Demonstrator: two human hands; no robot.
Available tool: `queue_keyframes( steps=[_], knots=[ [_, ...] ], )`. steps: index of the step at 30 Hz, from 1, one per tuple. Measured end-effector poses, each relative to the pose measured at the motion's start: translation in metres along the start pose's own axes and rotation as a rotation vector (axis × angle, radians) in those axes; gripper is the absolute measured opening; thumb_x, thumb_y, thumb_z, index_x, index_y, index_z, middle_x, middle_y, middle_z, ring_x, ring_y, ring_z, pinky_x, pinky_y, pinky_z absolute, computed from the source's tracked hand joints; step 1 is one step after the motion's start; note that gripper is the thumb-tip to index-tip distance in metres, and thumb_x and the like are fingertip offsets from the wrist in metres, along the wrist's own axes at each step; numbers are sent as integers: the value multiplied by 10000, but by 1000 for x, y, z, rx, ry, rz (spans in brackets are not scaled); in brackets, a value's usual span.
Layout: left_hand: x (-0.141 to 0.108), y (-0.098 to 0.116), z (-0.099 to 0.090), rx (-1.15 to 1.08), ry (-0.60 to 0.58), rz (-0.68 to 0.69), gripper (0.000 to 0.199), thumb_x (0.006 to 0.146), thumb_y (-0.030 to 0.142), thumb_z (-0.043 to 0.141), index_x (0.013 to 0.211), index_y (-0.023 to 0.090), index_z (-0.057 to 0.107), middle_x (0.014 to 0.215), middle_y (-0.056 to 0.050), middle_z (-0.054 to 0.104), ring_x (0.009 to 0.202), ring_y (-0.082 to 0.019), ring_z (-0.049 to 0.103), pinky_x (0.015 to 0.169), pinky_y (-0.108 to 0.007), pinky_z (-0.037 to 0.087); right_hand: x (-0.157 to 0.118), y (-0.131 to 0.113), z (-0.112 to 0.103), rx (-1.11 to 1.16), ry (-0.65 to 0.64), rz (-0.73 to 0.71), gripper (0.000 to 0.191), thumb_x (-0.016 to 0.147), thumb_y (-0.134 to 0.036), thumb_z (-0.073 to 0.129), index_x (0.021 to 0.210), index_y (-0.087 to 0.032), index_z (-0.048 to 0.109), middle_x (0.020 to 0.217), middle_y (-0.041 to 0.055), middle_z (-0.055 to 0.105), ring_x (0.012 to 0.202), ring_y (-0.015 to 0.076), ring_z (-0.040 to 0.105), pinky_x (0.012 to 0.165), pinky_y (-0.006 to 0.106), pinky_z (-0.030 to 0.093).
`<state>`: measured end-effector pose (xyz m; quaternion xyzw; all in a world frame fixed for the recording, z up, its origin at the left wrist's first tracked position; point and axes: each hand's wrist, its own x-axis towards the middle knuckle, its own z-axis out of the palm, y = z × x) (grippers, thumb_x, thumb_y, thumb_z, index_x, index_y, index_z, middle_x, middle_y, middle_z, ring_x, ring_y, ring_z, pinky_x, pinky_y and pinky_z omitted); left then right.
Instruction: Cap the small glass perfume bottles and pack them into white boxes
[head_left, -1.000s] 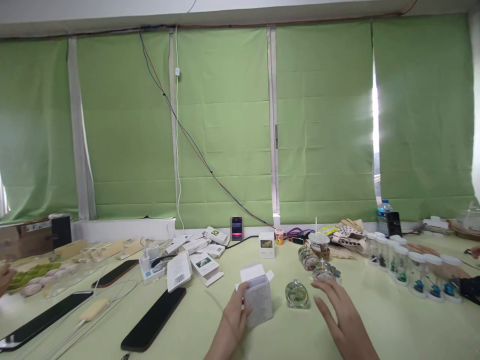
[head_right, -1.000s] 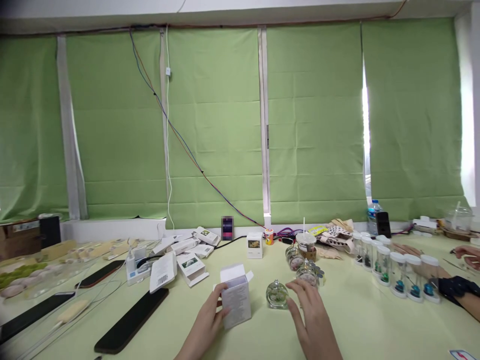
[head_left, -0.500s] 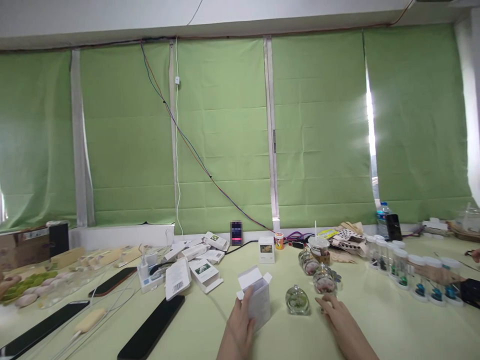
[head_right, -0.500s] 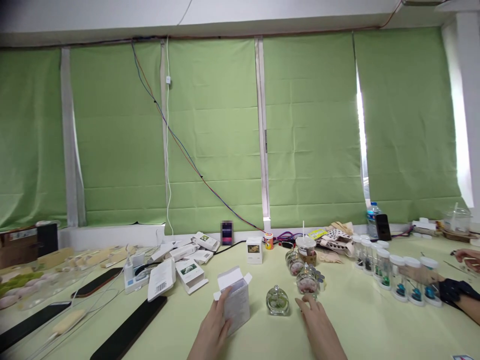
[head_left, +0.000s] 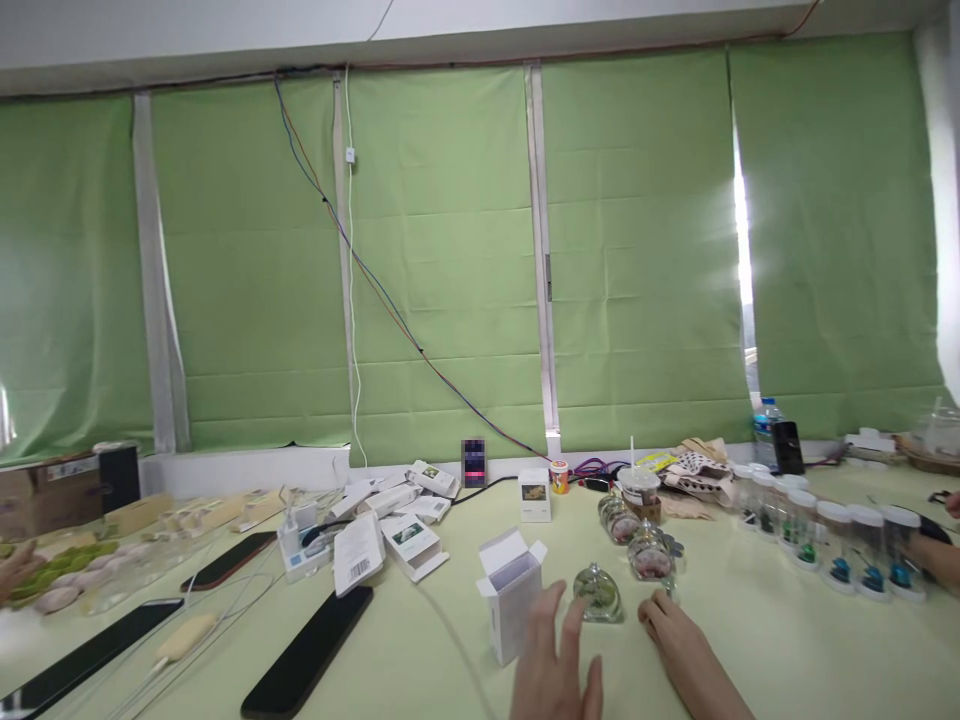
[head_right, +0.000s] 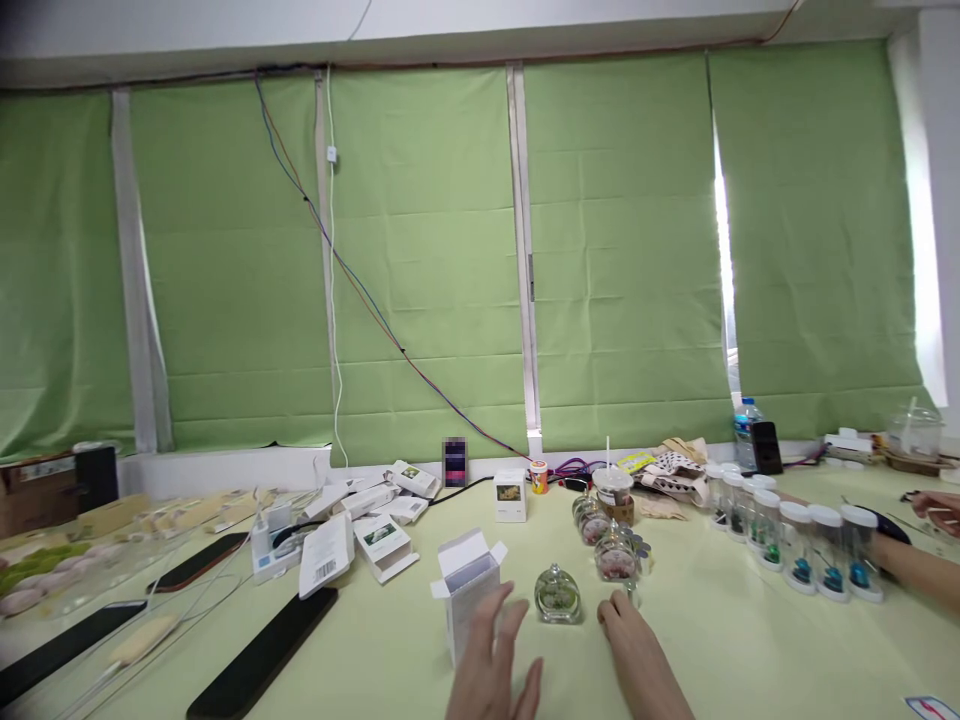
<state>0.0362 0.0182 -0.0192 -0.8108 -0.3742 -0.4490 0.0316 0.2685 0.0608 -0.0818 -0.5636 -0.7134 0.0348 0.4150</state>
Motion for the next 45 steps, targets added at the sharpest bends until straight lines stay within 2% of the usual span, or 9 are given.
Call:
queue_keyframes(
  steps=[3,6,9,12,16,22,26,38,45],
  knots=[
    [20,6,33,-236,-199,-142,729,679,99,547,1376,137,335,1483,-155,256,1360,-318,232,1099,-458,244,-1,-3,0,-18,55,4,232,873,-195,355,727,-222,533,780,15,543,681,160,605,626,258,462],
    [48,2,54,-408,-264,-321,880,598,73,583,1406,103,234,1502,-169,187,1383,-290,158,1118,-405,186,-1,-9,-3,-35,99,25,184,861,-212,391,730,-226,519,773,1,539,672,152,612,610,244,463],
    [64,-9,67,-537,-247,-495,838,523,66,645,1302,118,341,1291,-157,477,1203,-275,417,1013,-360,318,-1,-15,-7,-47,110,26,104,813,-199,457,725,-228,502,761,-15,539,645,146,607,598,240,465],
    [64,-21,74,-597,-227,-590,513,535,98,661,1013,178,494,861,-20,607,831,-209,545,775,-305,410,0,-21,-12,-36,131,-10,113,828,-206,443,738,-229,506,750,-13,551,642,152,607,598,252,476],
    [58,-28,76,-728,-153,-558,354,497,121,722,785,186,527,744,4,582,744,-195,526,681,-285,390,0,-28,-18,20,165,-63,169,882,-258,406,791,-223,544,786,14,590,698,166,631,652,277,506],
    [55,-27,78,-1025,-198,-531,468,518,251,791,950,143,647,903,-78,638,877,-249,545,808,-353,387,0,-34,-26,129,177,-64,228,905,-288,401,889,-229,620,893,35,650,825,171,666,735,268,525],
    [53,-22,72,-1122,-303,-469,549,590,373,789,1068,182,598,786,-25,601,737,-179,532,702,-297,383,2,-29,-31,213,224,-22,216,876,-336,460,910,-226,643,946,51,671,880,200,657,774,300,525],
    [55,-19,59,-1077,-535,-329,481,603,469,754,949,142,683,867,-44,635,841,-205,561,803,-304,405,6,-35,-43,835,-4,252,295,687,-444,689,834,-190,721,832,52,735,812,246,672,758,339,531],
    [54,-23,65,-1027,-569,-324,447,609,450,750,923,139,680,816,-24,626,773,-176,551,737,-272,411,5,-30,-42,849,-52,291,314,662,-458,701,811,-186,752,826,55,748,832,252,663,784,332,507]
  ],
)
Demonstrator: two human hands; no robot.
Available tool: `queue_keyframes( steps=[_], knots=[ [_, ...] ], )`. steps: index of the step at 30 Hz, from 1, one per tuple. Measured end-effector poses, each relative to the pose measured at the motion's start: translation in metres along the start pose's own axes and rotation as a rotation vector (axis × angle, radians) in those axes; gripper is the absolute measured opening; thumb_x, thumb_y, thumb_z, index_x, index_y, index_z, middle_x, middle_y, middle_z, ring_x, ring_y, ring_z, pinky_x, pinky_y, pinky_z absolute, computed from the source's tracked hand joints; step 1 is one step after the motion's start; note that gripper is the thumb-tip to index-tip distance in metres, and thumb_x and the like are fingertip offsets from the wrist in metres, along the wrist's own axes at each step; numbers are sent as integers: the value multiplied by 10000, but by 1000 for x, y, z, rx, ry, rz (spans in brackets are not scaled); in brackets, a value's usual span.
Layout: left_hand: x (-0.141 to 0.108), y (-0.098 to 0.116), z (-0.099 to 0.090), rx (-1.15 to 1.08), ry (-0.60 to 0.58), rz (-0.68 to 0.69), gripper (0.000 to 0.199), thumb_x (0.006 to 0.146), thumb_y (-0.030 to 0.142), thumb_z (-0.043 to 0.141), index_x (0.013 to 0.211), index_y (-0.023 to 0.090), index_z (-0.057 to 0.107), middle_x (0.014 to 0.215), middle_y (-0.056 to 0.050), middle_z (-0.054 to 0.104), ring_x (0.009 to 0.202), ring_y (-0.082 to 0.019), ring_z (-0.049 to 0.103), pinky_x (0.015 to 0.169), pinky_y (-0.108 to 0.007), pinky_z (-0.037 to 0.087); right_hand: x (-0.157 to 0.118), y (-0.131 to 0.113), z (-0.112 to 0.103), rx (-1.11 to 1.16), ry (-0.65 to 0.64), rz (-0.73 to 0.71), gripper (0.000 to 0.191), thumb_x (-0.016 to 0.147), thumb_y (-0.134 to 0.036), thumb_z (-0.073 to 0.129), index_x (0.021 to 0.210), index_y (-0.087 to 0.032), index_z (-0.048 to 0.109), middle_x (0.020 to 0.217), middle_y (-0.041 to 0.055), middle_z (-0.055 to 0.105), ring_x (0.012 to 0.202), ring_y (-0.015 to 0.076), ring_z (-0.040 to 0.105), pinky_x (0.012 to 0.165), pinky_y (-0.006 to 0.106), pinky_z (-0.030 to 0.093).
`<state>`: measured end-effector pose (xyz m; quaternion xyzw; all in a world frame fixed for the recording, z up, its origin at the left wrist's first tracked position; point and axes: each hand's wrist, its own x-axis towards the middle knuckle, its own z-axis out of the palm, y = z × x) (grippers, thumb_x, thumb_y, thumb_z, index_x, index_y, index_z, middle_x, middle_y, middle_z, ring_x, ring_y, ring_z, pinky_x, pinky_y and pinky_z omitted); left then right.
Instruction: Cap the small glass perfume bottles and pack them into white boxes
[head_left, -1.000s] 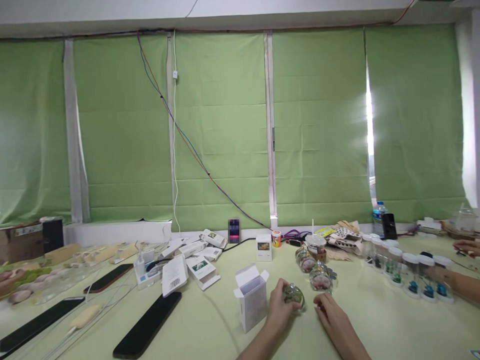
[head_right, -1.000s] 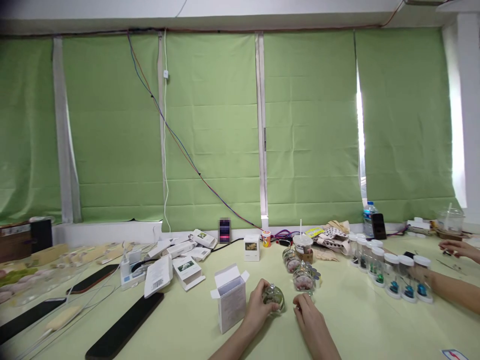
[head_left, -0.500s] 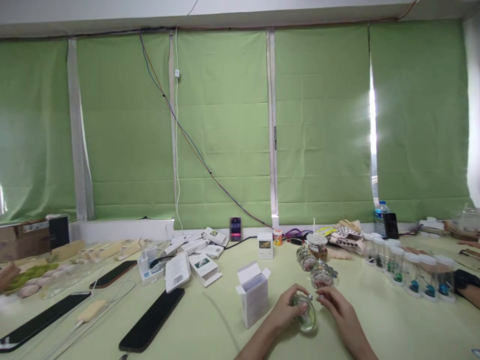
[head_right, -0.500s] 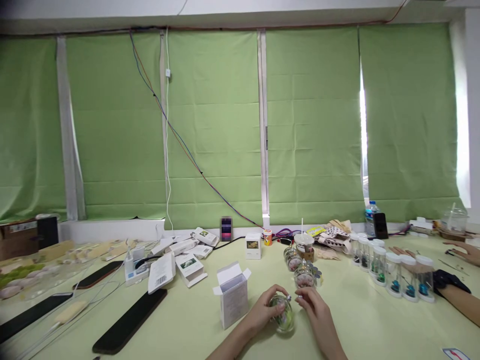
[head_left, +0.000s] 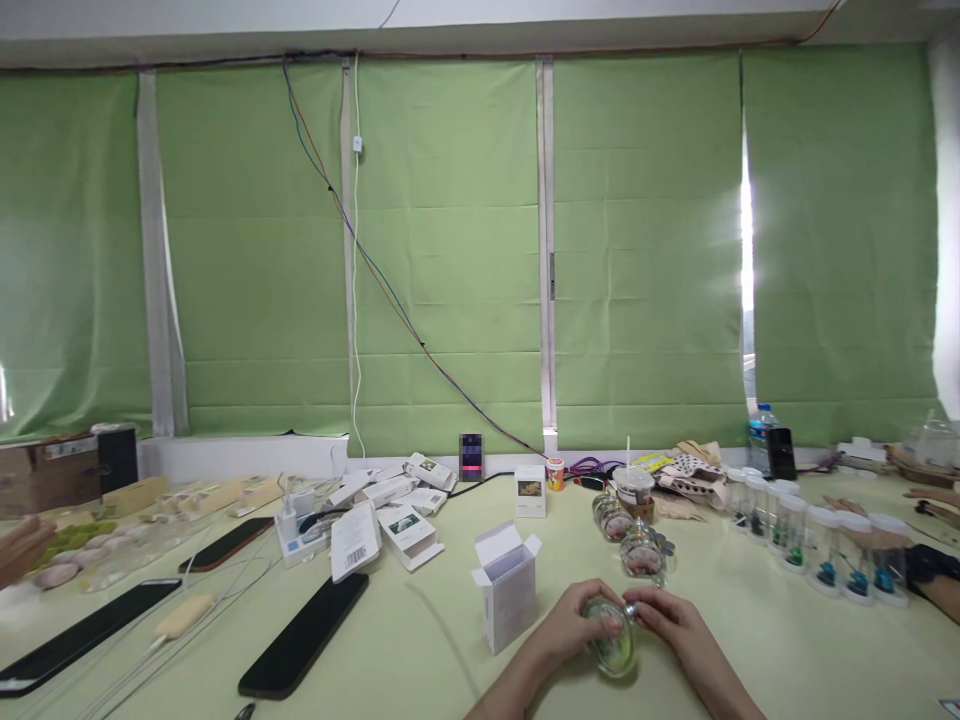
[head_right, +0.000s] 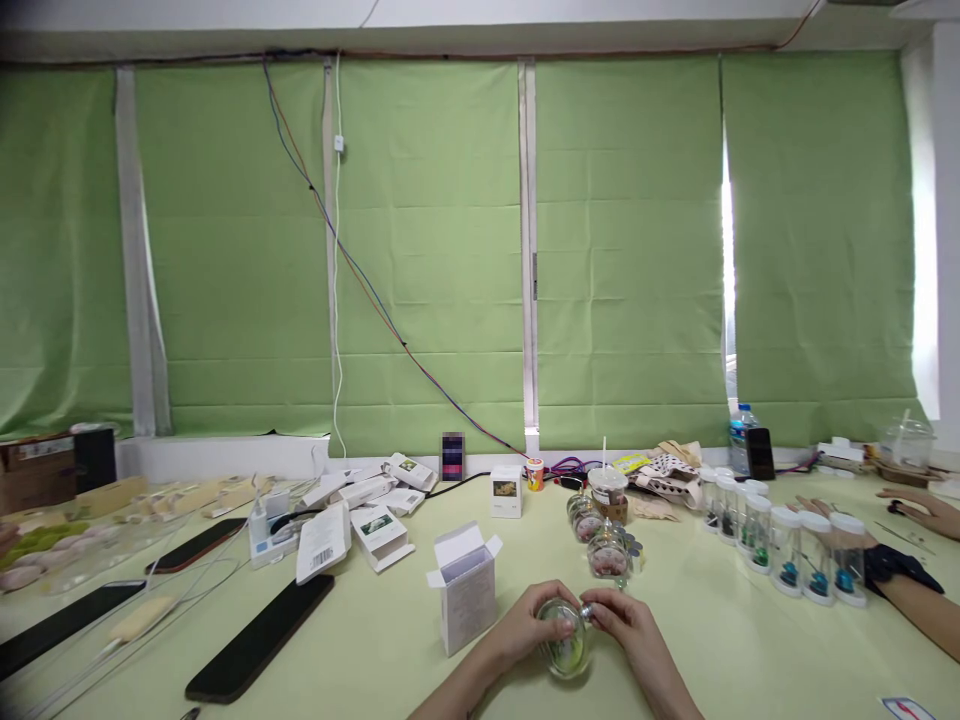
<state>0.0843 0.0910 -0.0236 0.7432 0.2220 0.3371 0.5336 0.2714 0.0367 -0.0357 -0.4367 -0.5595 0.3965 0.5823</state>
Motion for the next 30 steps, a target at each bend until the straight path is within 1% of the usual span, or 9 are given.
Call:
queue_keyframes(
  steps=[4,9,14,18,22,26,30],
  knots=[
    [2,-4,1,-22,-13,-16,414,605,415,756,902,134,691,776,-14,618,727,-153,536,692,-247,395,1,5,-2,20,19,42,350,652,-485,701,809,-177,756,820,64,747,819,249,656,775,327,503],
    [2,-1,3,-14,21,-45,389,580,386,765,866,131,700,746,-9,611,701,-145,518,671,-241,383,4,11,-3,68,22,93,407,597,-527,727,798,-176,762,813,72,746,825,261,651,780,331,500],
    [3,-2,3,-28,25,-54,379,572,365,765,864,132,701,747,-13,621,709,-154,523,685,-255,389,5,18,-6,95,-4,98,402,612,-515,727,837,-184,765,834,70,750,858,267,651,821,348,490],
    [5,-6,2,-11,35,-63,367,569,361,764,856,141,704,764,-10,626,725,-159,524,709,-266,397,5,20,-8,52,-8,100,407,605,-498,737,869,-189,761,885,71,753,893,270,651,844,342,484],
    [6,-11,1,-27,33,-78,380,554,360,770,855,138,706,750,-8,622,707,-152,517,707,-267,397,5,18,-7,11,1,88,391,591,-486,743,839,-183,761,868,71,754,870,273,655,810,332,498],
    [6,-11,2,-36,36,-76,358,558,334,765,849,133,712,736,-8,622,693,-142,506,675,-250,385,4,14,-4,-39,16,66,335,600,-459,739,796,-187,758,852,64,751,852,268,649,789,320,497],
    [5,-9,4,-58,40,-102,339,556,305,757,844,129,717,702,0,614,655,-128,494,639,-239,370,5,15,-6,-88,0,43,307,593,-447,737,754,-186,751,768,54,738,752,246,638,712,305,494]
  ],
)
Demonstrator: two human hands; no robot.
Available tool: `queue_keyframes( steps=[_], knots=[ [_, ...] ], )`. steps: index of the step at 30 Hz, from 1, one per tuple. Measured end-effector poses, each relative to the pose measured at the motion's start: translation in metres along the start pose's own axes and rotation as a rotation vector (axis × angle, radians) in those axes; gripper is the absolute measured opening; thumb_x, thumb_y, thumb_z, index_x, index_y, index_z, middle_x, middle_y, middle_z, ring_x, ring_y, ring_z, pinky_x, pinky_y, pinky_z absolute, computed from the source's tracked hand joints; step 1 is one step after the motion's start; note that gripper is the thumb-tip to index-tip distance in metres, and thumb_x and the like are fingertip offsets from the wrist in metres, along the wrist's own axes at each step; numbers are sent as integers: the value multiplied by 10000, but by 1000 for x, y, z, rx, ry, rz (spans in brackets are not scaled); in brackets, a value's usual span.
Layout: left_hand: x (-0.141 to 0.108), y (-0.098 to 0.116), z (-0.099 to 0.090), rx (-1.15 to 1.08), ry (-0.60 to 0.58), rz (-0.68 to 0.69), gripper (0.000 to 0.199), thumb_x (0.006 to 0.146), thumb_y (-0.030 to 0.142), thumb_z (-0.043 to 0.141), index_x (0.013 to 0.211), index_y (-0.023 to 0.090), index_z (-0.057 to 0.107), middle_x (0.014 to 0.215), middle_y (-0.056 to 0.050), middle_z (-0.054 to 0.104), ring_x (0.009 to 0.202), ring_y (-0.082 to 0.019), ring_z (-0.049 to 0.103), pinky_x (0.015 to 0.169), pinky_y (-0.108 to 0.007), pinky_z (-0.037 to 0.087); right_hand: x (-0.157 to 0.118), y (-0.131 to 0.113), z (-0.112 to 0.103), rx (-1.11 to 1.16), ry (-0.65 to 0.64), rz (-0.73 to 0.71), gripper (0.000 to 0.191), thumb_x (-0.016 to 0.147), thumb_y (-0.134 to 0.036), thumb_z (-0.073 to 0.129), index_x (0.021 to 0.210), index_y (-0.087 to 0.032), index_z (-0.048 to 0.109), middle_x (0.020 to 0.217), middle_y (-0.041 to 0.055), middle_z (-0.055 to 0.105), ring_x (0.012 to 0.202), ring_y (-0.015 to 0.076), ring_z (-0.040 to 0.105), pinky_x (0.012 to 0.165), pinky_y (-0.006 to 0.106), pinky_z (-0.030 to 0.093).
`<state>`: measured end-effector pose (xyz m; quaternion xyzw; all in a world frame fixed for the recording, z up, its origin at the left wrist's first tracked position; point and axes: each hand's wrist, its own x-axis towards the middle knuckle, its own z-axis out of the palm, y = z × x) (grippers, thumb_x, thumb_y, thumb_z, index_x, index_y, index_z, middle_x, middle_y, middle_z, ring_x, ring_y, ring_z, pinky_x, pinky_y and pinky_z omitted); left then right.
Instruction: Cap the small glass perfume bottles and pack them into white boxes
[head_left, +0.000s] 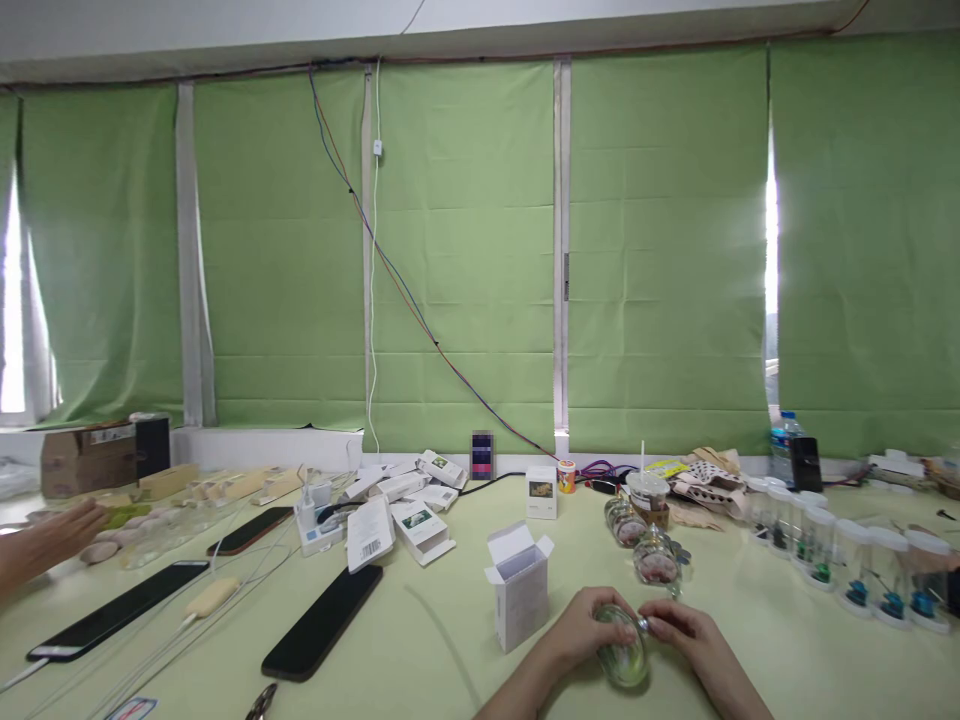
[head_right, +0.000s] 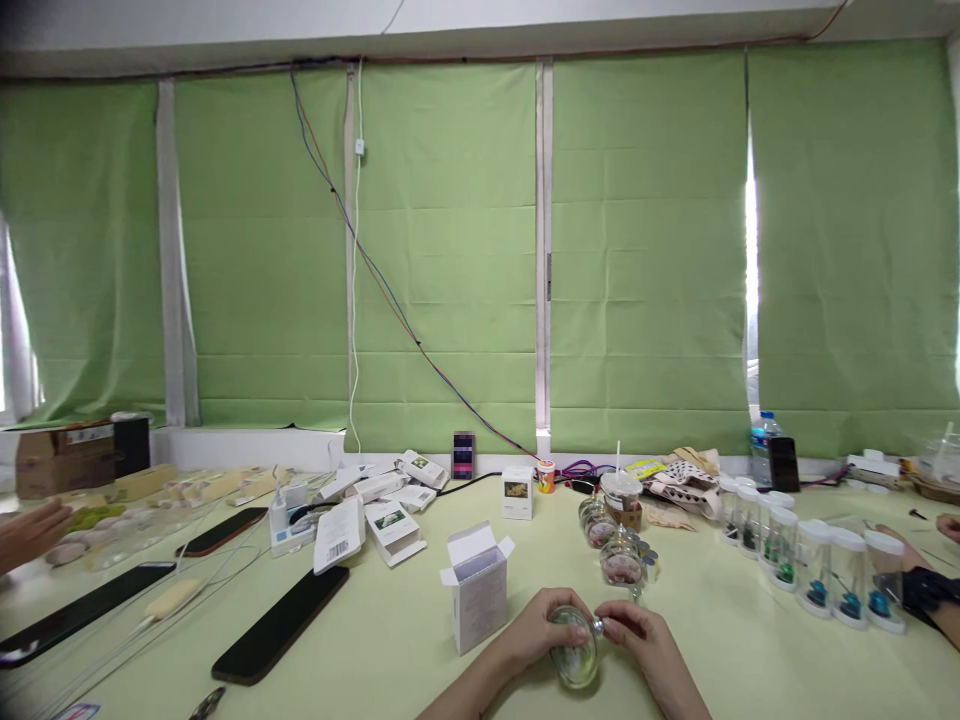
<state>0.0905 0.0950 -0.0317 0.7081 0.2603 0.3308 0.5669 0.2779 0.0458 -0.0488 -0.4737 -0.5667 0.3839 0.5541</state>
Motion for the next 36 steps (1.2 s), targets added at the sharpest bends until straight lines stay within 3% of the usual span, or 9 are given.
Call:
queue_keyframes(
  steps=[11,16,23,36],
  knots=[
    [0,-2,-2,-15,-23,-25,356,545,335,769,834,135,716,707,-2,615,668,-138,498,666,-261,379,-6,-13,1,-46,-53,14,311,586,-458,725,718,-176,740,694,47,710,685,212,606,637,268,463],
    [-1,-1,-2,-26,-38,-20,372,549,340,770,851,131,715,719,-6,622,677,-137,506,666,-254,377,-1,-1,1,54,-27,33,338,557,-447,758,744,-169,718,669,28,679,602,166,570,568,250,438],
    [-2,2,0,-11,-32,-40,395,534,368,774,848,136,714,705,3,613,676,-133,500,675,-252,391,3,10,3,47,-93,48,395,617,-536,704,649,-145,655,494,-24,550,443,99,478,458,218,366],
    [-4,2,-1,-5,-48,3,414,566,287,762,954,151,712,737,7,619,699,-131,504,688,-244,384,2,15,9,-25,-52,136,511,608,-683,600,577,-179,526,414,-21,573,316,77,483,334,176,309]
  ],
)
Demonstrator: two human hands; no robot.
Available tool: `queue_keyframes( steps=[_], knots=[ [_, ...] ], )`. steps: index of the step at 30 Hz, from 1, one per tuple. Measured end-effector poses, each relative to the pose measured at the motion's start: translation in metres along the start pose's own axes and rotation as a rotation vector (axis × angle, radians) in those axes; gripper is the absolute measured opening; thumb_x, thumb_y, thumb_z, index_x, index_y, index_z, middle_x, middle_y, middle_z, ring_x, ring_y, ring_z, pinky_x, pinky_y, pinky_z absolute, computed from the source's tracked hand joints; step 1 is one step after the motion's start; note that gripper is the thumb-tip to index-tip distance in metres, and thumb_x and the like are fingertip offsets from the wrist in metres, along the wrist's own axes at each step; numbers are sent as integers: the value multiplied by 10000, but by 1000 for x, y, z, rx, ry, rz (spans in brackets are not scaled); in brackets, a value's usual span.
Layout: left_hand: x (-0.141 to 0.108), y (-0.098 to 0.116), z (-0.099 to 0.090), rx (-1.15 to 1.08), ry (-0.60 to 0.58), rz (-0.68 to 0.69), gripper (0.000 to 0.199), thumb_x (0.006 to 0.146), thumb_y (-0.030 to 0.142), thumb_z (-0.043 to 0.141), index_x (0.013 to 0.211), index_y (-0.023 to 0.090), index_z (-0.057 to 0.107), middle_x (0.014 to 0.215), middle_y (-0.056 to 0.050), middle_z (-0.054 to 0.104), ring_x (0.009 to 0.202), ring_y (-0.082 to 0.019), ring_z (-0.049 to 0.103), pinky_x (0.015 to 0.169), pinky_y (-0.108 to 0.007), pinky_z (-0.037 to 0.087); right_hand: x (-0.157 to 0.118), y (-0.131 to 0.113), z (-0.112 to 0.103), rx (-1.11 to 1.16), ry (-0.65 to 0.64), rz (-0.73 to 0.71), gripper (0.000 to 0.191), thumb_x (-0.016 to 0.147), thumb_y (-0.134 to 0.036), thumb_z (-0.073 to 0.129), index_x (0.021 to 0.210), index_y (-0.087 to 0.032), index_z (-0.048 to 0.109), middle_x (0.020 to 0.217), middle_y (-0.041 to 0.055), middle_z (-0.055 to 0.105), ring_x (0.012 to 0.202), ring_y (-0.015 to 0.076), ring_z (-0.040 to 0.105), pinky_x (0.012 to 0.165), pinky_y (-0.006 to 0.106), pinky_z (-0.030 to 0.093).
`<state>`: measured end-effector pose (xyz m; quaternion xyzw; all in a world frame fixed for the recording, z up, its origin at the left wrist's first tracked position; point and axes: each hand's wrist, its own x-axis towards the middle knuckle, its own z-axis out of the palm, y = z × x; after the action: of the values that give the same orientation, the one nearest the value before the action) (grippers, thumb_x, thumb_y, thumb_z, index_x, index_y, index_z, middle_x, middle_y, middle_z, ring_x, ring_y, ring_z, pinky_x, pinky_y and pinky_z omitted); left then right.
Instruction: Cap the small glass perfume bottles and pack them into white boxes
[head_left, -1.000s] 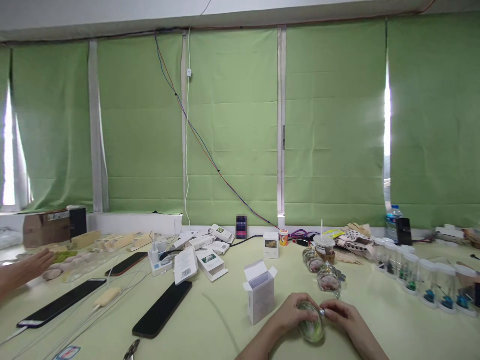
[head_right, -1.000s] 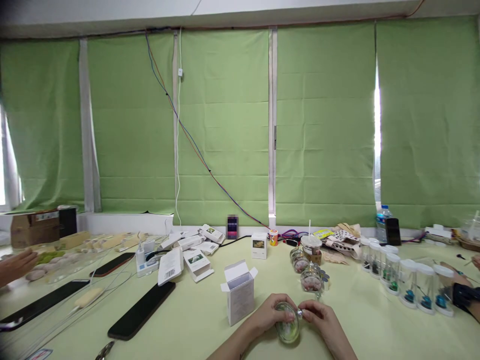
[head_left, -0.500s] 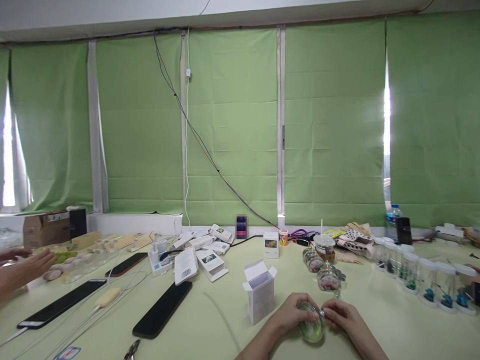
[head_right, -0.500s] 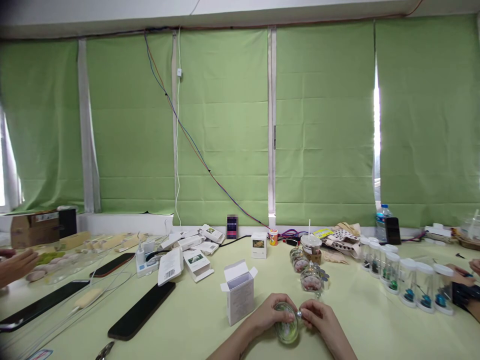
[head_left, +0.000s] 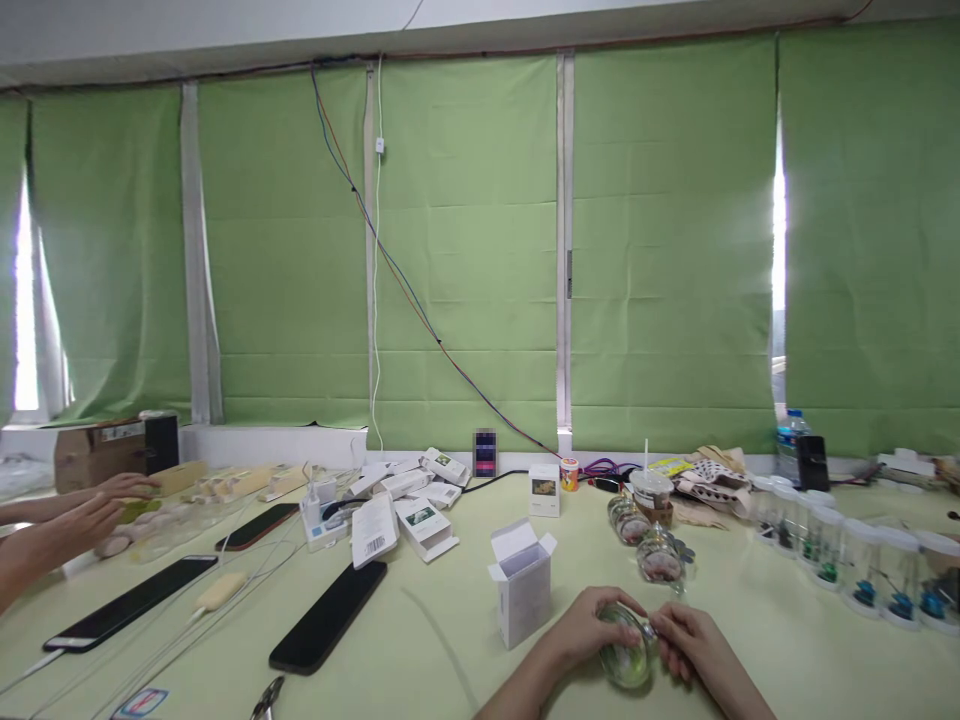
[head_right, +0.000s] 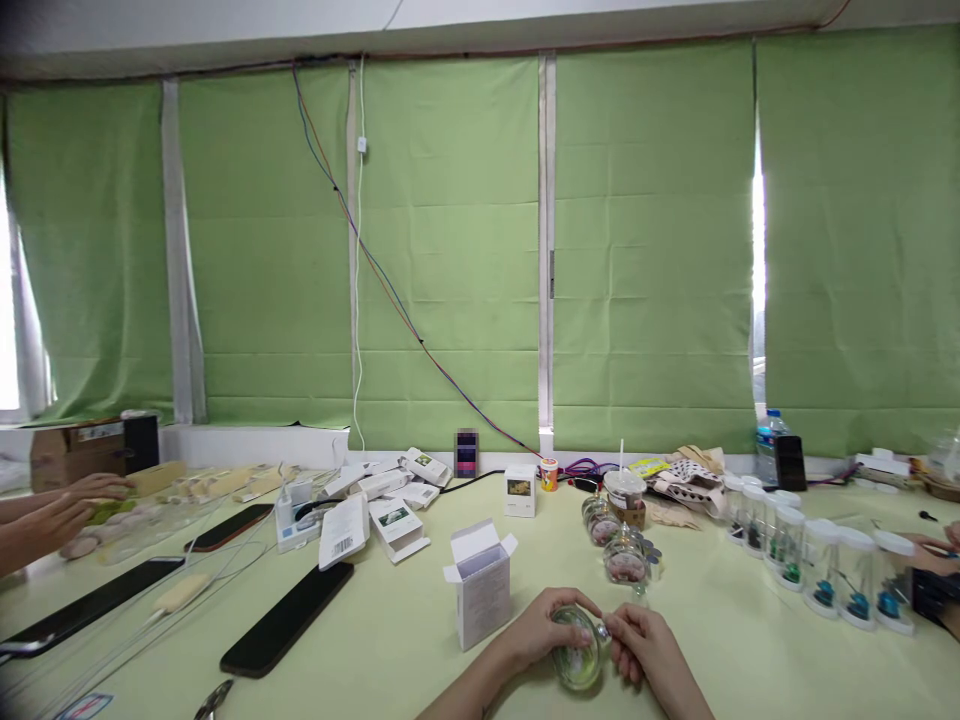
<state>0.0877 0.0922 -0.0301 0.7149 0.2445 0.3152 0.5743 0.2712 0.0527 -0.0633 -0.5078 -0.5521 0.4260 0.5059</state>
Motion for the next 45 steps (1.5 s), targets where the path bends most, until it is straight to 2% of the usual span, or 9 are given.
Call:
queue_keyframes(
  steps=[10,20,26,31,34,36,39,42,45],
  knots=[
    [-1,3,0,-12,-44,13,432,588,344,761,971,150,716,886,-37,683,828,-189,569,821,-311,414,0,0,3,-63,19,37,526,619,-705,541,562,-184,498,361,-20,544,249,66,426,297,170,251],
    [-3,7,2,-3,-39,-7,490,552,386,768,977,148,720,927,-64,695,860,-225,585,830,-341,420,-2,-6,5,-115,15,75,544,628,-731,481,534,-196,474,336,-20,526,226,61,394,287,175,199],
    [-3,8,1,-21,-41,-10,476,539,380,780,953,152,727,861,-43,686,794,-190,571,798,-313,414,-1,-3,6,-110,19,54,569,622,-751,489,504,-195,464,305,-28,497,220,53,364,300,175,192],
    [-3,7,1,-75,-28,-5,440,543,348,792,931,150,731,752,-15,648,709,-144,528,718,-261,405,-4,-8,5,23,89,60,639,614,-811,444,564,-180,532,369,6,547,265,88,440,312,190,251],
    [-2,7,1,-98,17,-21,447,509,349,810,900,145,735,702,-6,622,674,-138,512,689,-257,402,-7,-17,1,66,144,-6,690,607,-815,454,722,-161,639,456,14,592,315,114,475,336,224,319],
    [-1,6,1,-94,32,-12,455,505,353,811,902,145,734,713,-7,621,681,-141,512,688,-258,398,-10,-23,-1,53,132,-93,631,618,-739,554,855,-169,680,609,35,664,438,146,556,427,251,426],
    [0,5,1,-82,40,0,445,517,357,805,900,141,731,728,-9,625,682,-139,507,683,-256,387,-12,-28,-3,25,56,-178,465,645,-594,652,882,-198,707,849,63,711,686,208,632,637,291,511],
    [0,5,2,-91,44,4,437,518,354,805,891,138,730,707,-3,620,658,-127,494,664,-246,372,-12,-25,-3,21,15,-193,367,669,-519,668,850,-201,708,857,63,710,741,226,632,683,301,510],
    [-1,7,3,-85,49,2,444,509,359,811,883,134,729,694,5,610,647,-120,484,651,-239,359,-11,-20,-2,49,6,-203,310,687,-483,670,811,-199,685,761,41,687,677,201,613,629,283,495]
  ],
)
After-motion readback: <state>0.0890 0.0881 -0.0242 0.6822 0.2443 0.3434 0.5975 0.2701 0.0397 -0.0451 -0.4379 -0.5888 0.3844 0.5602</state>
